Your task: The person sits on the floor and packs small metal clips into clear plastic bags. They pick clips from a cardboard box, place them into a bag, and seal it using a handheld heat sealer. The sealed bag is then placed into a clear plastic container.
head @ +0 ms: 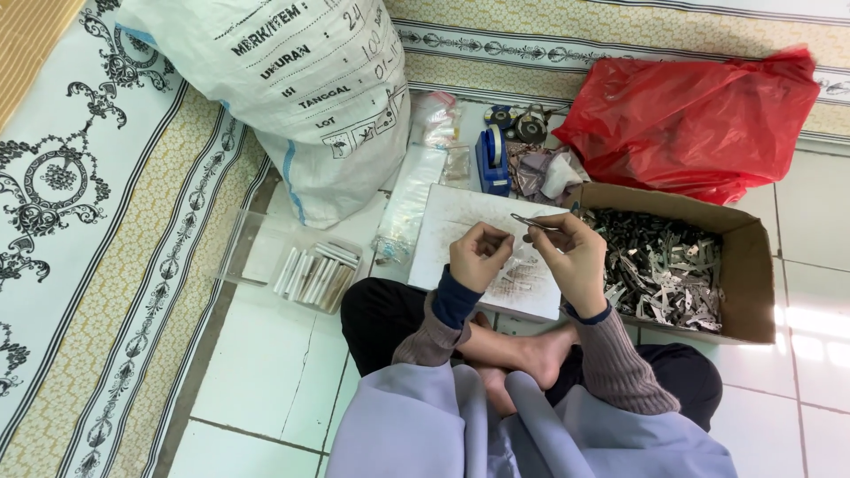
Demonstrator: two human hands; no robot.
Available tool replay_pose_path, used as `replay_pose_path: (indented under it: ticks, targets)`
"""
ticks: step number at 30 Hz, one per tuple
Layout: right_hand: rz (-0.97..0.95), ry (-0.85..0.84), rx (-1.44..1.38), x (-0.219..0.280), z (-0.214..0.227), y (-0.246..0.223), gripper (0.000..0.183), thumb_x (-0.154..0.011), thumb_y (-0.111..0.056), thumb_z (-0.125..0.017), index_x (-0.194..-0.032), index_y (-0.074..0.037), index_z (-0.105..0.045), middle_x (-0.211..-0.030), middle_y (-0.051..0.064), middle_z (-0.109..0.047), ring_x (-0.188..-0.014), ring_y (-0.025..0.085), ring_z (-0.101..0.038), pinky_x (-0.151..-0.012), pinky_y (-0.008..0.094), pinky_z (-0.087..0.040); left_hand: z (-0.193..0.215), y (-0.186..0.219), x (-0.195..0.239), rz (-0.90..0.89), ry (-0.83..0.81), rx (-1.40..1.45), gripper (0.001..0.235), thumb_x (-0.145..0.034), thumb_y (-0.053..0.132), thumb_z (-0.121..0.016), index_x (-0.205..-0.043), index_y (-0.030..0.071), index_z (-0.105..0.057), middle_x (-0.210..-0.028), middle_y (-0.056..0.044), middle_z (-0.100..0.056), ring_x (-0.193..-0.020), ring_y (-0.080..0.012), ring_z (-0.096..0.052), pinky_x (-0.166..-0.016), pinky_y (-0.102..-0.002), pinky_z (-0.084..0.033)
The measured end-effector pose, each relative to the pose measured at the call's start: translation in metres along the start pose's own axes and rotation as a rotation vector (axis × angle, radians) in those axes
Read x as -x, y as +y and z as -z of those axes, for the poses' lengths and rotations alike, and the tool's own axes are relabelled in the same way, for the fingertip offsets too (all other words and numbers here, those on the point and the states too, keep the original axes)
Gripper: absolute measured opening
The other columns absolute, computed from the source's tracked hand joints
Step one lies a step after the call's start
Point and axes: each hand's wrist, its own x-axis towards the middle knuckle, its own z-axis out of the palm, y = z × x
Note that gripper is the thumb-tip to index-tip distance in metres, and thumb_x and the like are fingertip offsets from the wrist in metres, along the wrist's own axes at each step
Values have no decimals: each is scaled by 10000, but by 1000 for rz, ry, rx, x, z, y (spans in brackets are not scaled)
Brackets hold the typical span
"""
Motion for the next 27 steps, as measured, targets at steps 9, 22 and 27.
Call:
replay_pose_path:
  ticks: [9,22,27]
  targets:
    - [210,-70,360,-6,26,3,135,-989,18,-690,-1089,-40,-759,-993,153,-741,-915,324,-731,-741,382,-590,19,-5,-11,111,-94,104,108,-923,119,-774,-1000,54,-734,-727,-124,-711,-528,-144,-666,-538,-261,-557]
    - [298,-347,610,-15,18,-16,178,-962,79,-598,-1073,-4,-710,-992,191,-696,-851,349,-724,-706,418,-598,20,12,-10,-106,-179,-90,63,-930,91,-767,-984,59,-757,-708,-102,-700,-554,-181,-686,-540,-273,-549]
    - [209,-301,442,-20,16,14,123,-981,19,-620,-1031,-42,-715,-967,138,-709,-855,293,-722,-702,354,-587,20,13,-11,-141,-189,-162,76,-916,119,-783,-981,83,-765,-727,-101,-710,-577,-211,-688,-557,-284,-543]
